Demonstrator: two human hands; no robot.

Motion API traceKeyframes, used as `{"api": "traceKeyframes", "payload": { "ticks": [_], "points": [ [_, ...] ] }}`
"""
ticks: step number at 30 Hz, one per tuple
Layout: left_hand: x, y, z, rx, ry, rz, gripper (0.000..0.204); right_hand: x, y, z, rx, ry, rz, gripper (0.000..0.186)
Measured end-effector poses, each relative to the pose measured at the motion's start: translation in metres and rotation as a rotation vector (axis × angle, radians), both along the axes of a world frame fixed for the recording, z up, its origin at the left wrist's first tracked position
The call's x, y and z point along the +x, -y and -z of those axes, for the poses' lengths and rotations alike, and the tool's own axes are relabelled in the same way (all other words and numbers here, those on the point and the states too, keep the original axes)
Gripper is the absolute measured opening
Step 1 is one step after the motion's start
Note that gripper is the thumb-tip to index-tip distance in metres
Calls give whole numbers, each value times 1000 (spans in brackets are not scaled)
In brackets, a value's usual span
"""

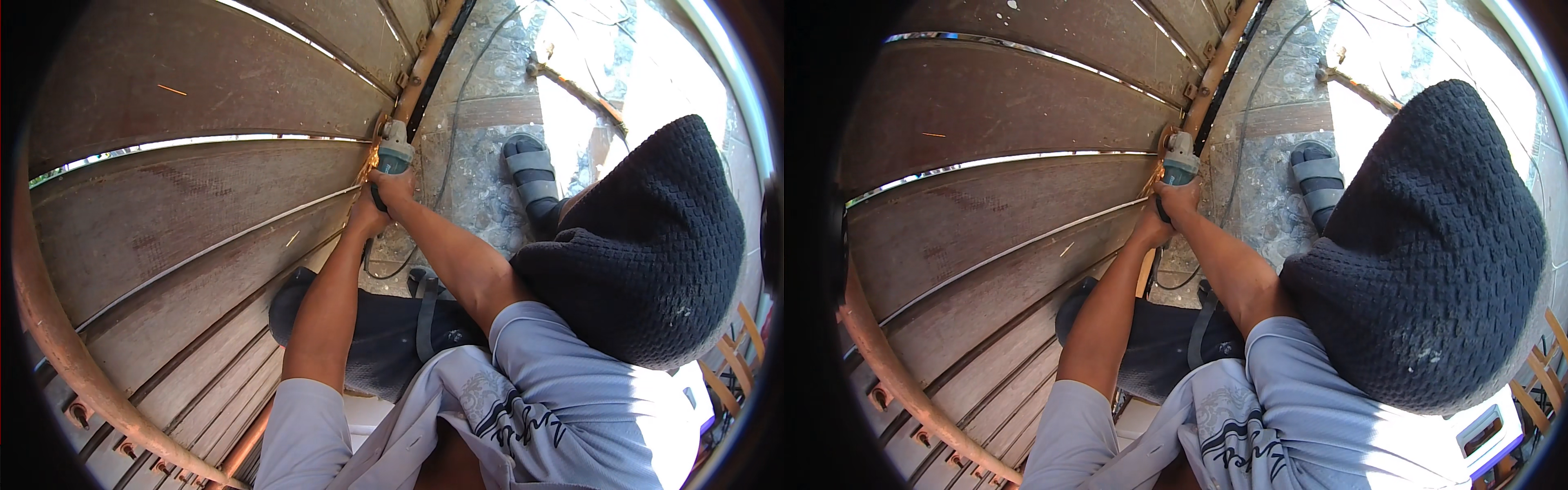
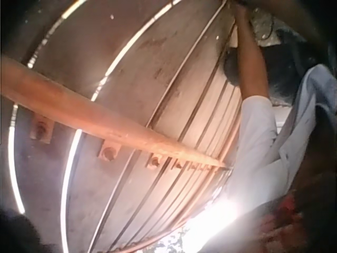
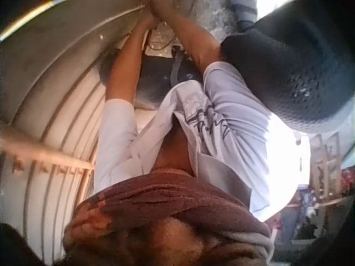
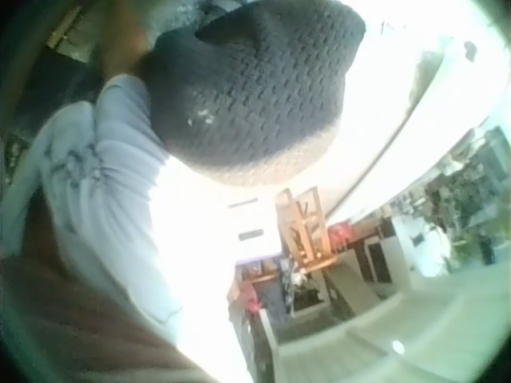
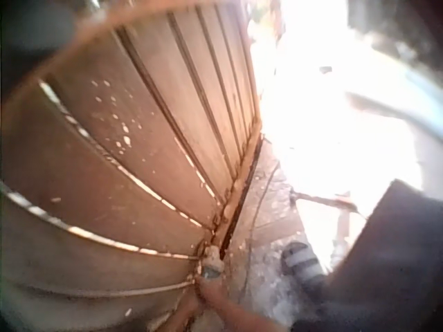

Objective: Using an angle grinder to cut or smooth metal slats on a large gate or door.

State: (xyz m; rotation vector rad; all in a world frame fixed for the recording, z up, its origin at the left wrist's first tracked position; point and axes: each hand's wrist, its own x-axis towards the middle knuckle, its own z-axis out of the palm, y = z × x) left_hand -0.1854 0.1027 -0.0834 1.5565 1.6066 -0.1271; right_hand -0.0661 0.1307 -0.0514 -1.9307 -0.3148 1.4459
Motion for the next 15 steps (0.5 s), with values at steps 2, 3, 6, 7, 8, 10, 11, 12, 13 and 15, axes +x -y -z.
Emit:
{"api": "traceKeyframes", "payload": {
  "ticks": [2,3,6,7,8,10,11,12,13,15],
  "points": [
    [13,-2,-3,-11,0,-47,96,5,1,10,17,22,18,58],
    [14,-1,-6,-14,-1,-47,96,4,1,10,32,30,18,59],
    [12,-1,-12,-61,-46,-23,98,6,5,7,15,-96,-36,58],
    [7,-1,-13,-66,-62,-33,98,3,4,3,19,-104,-42,58],
    [2,0,-13,-72,-78,-43,98,-1,2,0,11,-129,-45,69],
    [12,-4,-17,-84,-47,-47,98,4,1,10,-7,-133,-36,79],
    [17,-6,-19,-92,-24,-56,98,6,2,15,-4,-144,-31,80],
    [14,-4,-19,-89,-29,-59,98,3,1,15,4,-166,-31,81],
    [11,-2,-20,-17,-36,-76,83,-1,1,14,8,-172,-34,81],
    [13,0,-24,53,-38,-88,69,-8,3,18,15,-22,12,51]
  ]
}}
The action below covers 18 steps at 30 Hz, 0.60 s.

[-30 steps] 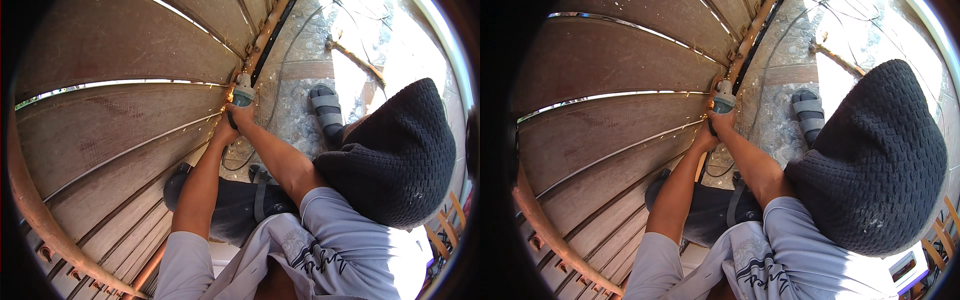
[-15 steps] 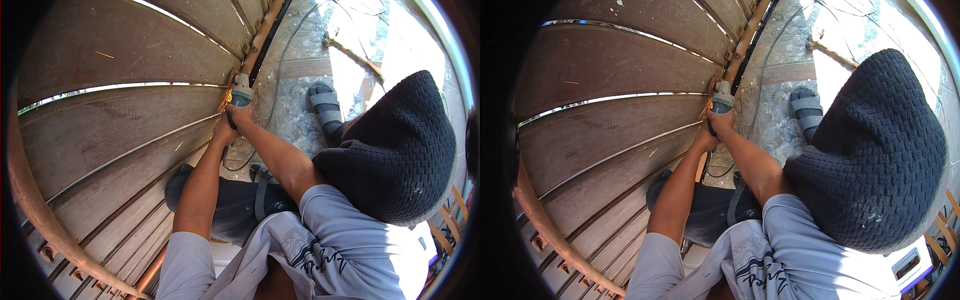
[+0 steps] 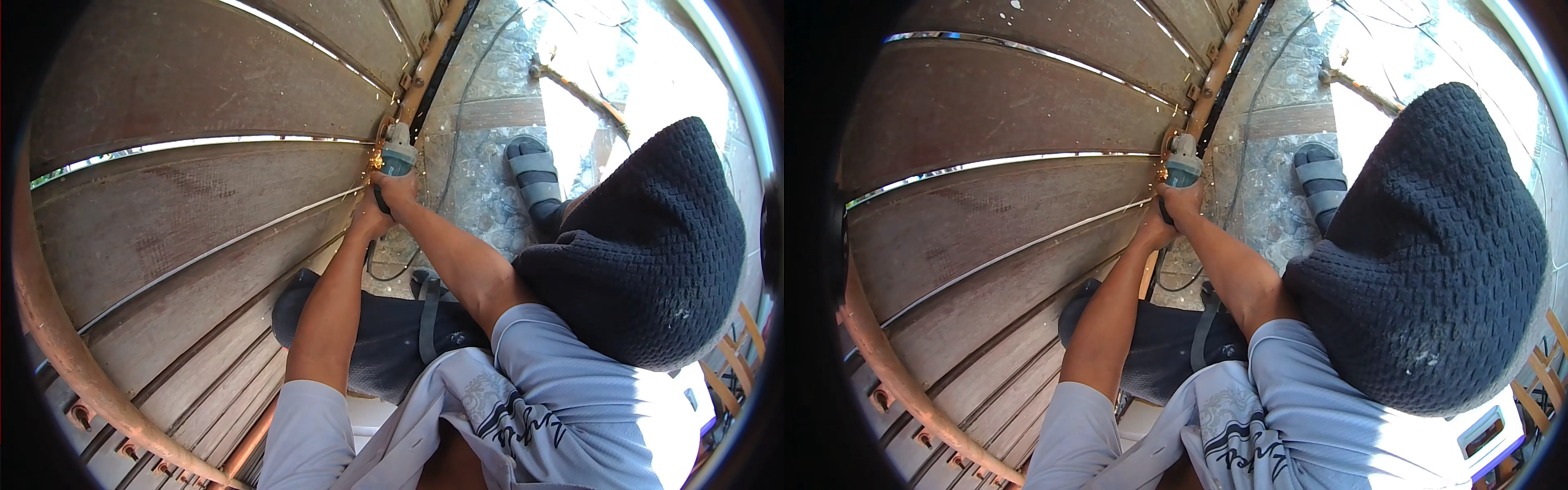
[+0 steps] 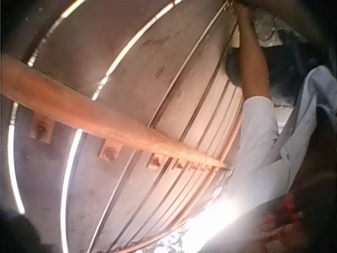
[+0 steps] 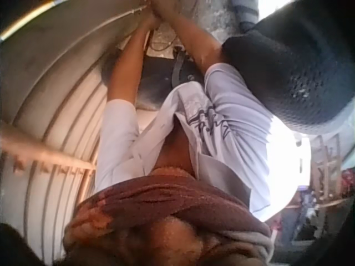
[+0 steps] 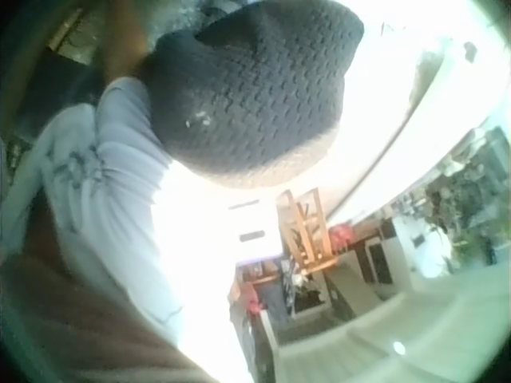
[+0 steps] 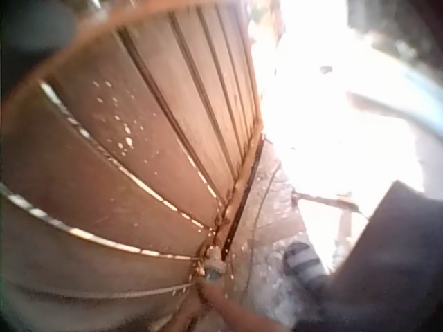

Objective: Using an angle grinder to cut or smooth metal slats on a large gate or door.

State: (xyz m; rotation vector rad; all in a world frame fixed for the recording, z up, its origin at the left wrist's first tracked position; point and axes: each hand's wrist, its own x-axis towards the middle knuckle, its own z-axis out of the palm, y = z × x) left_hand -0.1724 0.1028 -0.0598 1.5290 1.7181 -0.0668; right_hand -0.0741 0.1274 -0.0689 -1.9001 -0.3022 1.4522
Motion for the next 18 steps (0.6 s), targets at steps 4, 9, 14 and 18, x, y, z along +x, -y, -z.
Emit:
{"api": "traceKeyframes", "payload": {
  "ticks": [4,9,14,18],
  "points": [
    [18,-6,-13,-50,45,37,65,4,2,19,-21,58,-9,51],
    [11,-7,0,-15,56,19,63,6,-3,13,56,95,-4,46],
    [4,-5,-7,-64,-13,-20,69,13,-4,-13,-39,-165,-77,76],
    [24,-10,-21,-17,88,11,72,19,-5,0,-59,-96,-65,76]
  ]
}}
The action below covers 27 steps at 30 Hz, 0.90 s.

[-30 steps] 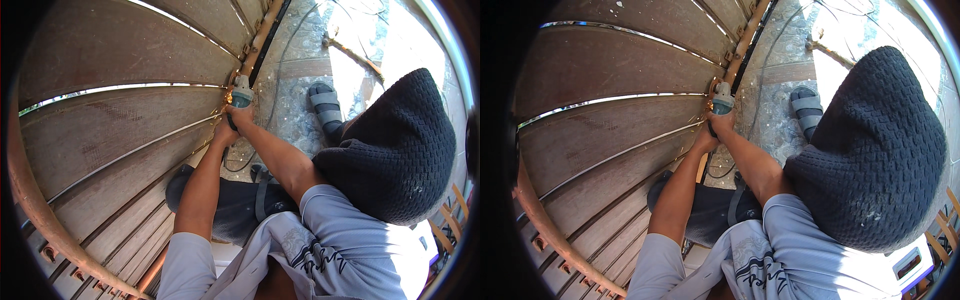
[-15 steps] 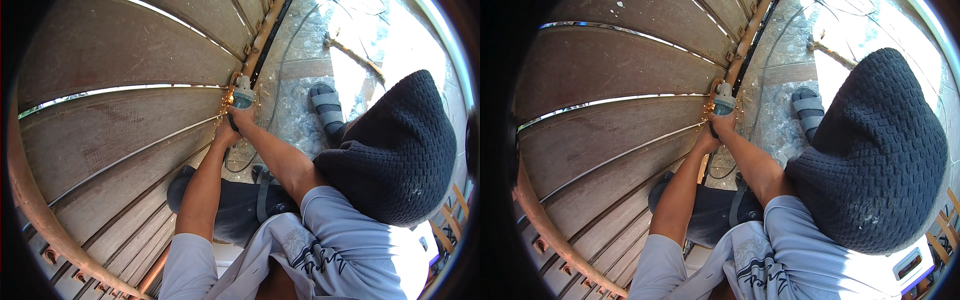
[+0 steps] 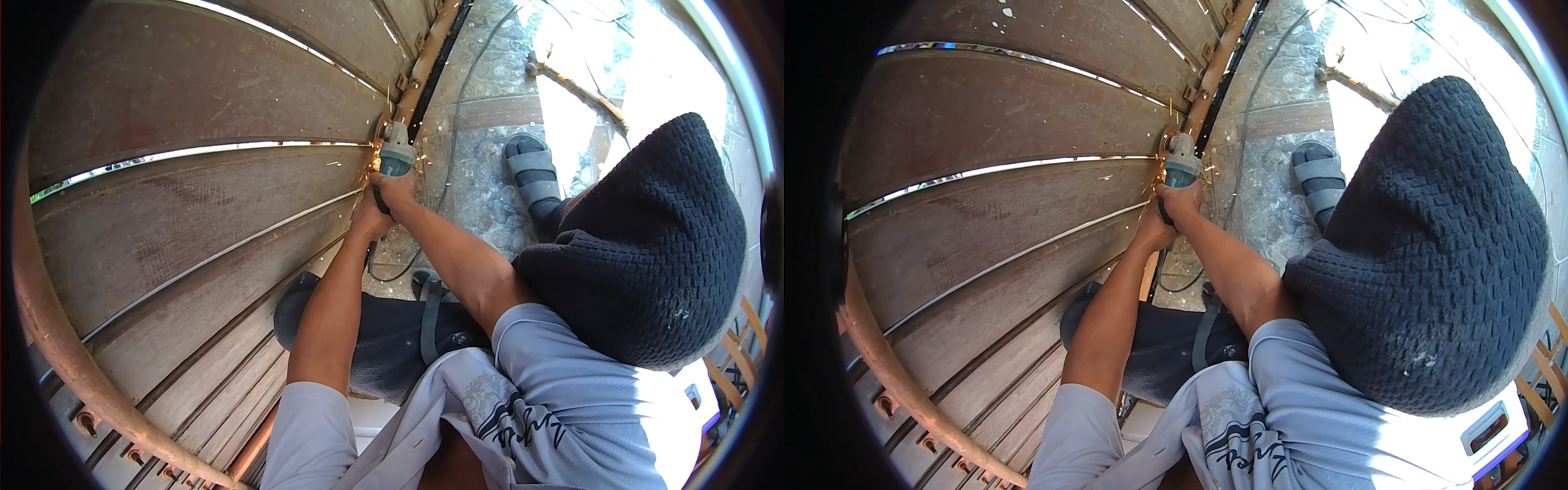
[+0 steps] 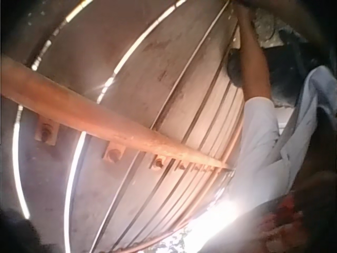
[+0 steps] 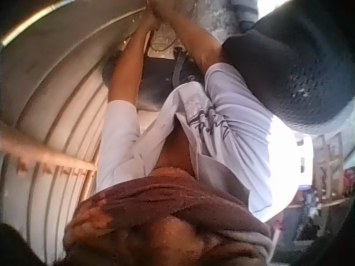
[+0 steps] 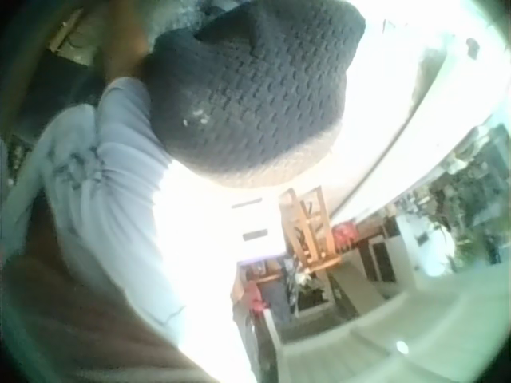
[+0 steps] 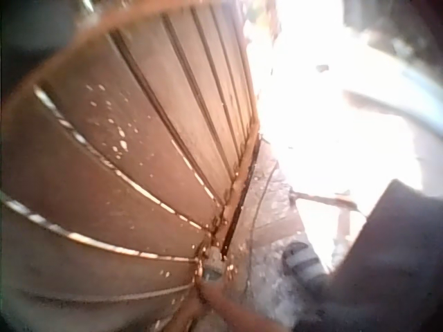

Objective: Using an angle grinder to cut or smooth metal slats on a large gate or door.

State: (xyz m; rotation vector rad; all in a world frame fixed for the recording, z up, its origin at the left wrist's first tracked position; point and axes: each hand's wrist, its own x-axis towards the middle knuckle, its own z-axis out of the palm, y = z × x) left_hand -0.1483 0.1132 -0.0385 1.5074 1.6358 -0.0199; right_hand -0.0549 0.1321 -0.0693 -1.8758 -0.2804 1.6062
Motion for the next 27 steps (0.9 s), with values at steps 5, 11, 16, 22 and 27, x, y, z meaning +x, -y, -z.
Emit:
{"api": "traceKeyframes", "payload": {
  "ticks": [5,11,16,22,27],
  "points": [
    [-26,1,13,-97,-96,40,95,-16,-1,0,23,-27,-15,79],
    [1,1,10,-48,-39,58,68,-3,4,6,31,126,66,59],
    [-25,5,13,-75,-75,31,82,-11,2,-25,47,63,25,66],
    [-11,1,9,-124,-70,113,100,-3,3,-8,4,62,21,76],
    [-25,5,18,-146,-100,79,102,-6,4,-16,58,-26,-24,75]
  ]
}}
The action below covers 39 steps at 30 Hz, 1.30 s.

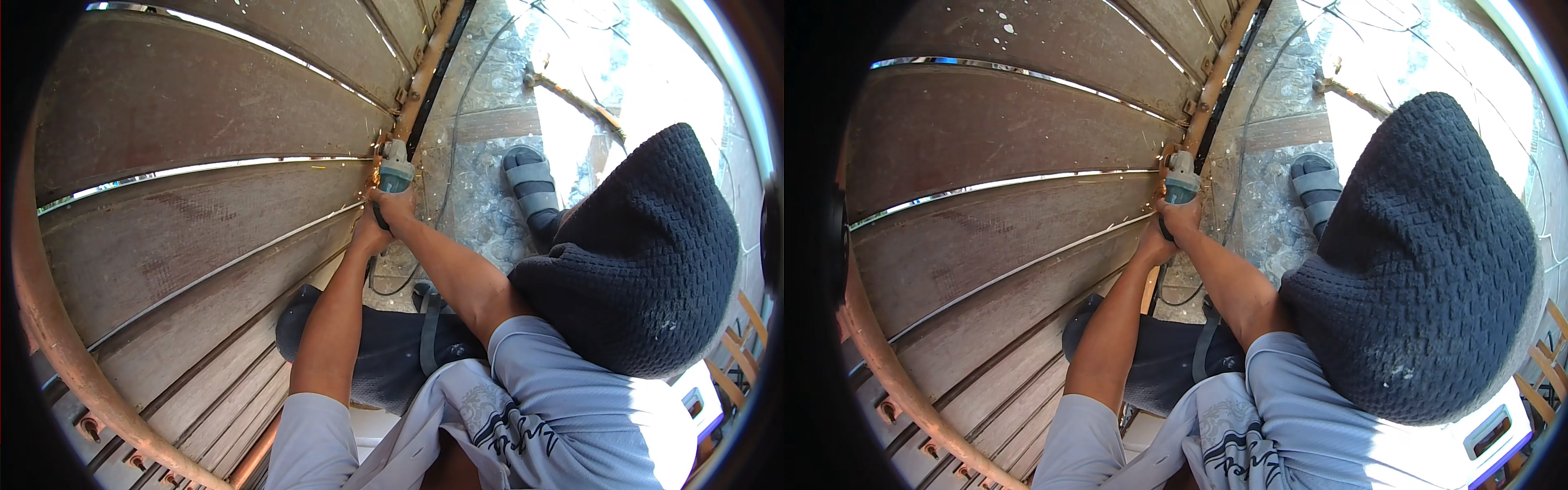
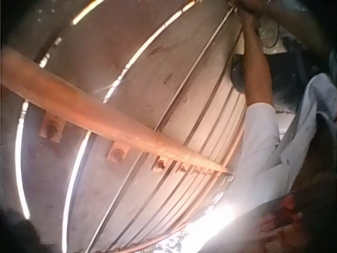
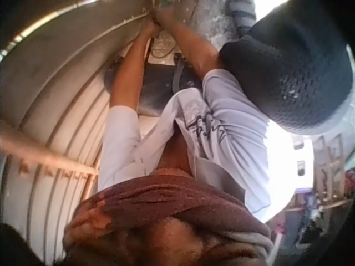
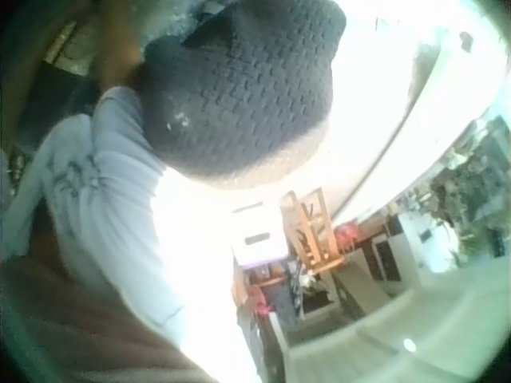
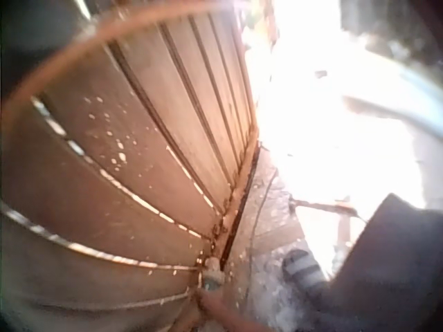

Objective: Using an angle grinder to cut or smooth metal slats on a large gate or door.

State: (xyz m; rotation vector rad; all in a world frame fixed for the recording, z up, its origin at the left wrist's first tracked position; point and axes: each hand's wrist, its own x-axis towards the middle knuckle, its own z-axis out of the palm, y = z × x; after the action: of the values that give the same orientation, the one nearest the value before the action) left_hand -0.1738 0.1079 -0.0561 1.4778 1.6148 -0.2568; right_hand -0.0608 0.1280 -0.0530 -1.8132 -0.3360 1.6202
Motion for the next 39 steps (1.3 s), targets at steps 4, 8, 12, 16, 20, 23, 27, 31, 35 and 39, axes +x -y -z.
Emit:
{"api": "traceKeyframes", "payload": {
  "ticks": [4,8,12,16,20,23,27,31,35,39],
  "points": [
    [9,-1,-4,4,-35,-37,103,0,0,4,-40,53,42,72],
    [13,-5,-14,63,11,-28,101,0,-2,8,-20,19,42,70],
    [17,-6,-24,34,55,-49,97,2,0,7,1,-5,33,72],
    [9,-1,-19,57,59,-72,82,-6,0,-2,-15,43,43,72],
    [34,-6,-24,114,205,-89,70,6,0,18,-17,145,78,64],
    [4,-1,-15,149,82,-89,70,-10,-3,-6,-12,80,51,61],
    [18,-3,-22,120,41,-106,71,0,1,3,-10,77,31,57],
    [14,-4,-20,-14,15,7,91,-4,-1,4,-41,123,45,59],
    [8,-1,-12,85,27,-68,88,-6,-2,0,-34,114,68,60],
    [13,-4,-10,48,33,-24,90,0,1,7,-25,-21,82,69]
  ]
}}
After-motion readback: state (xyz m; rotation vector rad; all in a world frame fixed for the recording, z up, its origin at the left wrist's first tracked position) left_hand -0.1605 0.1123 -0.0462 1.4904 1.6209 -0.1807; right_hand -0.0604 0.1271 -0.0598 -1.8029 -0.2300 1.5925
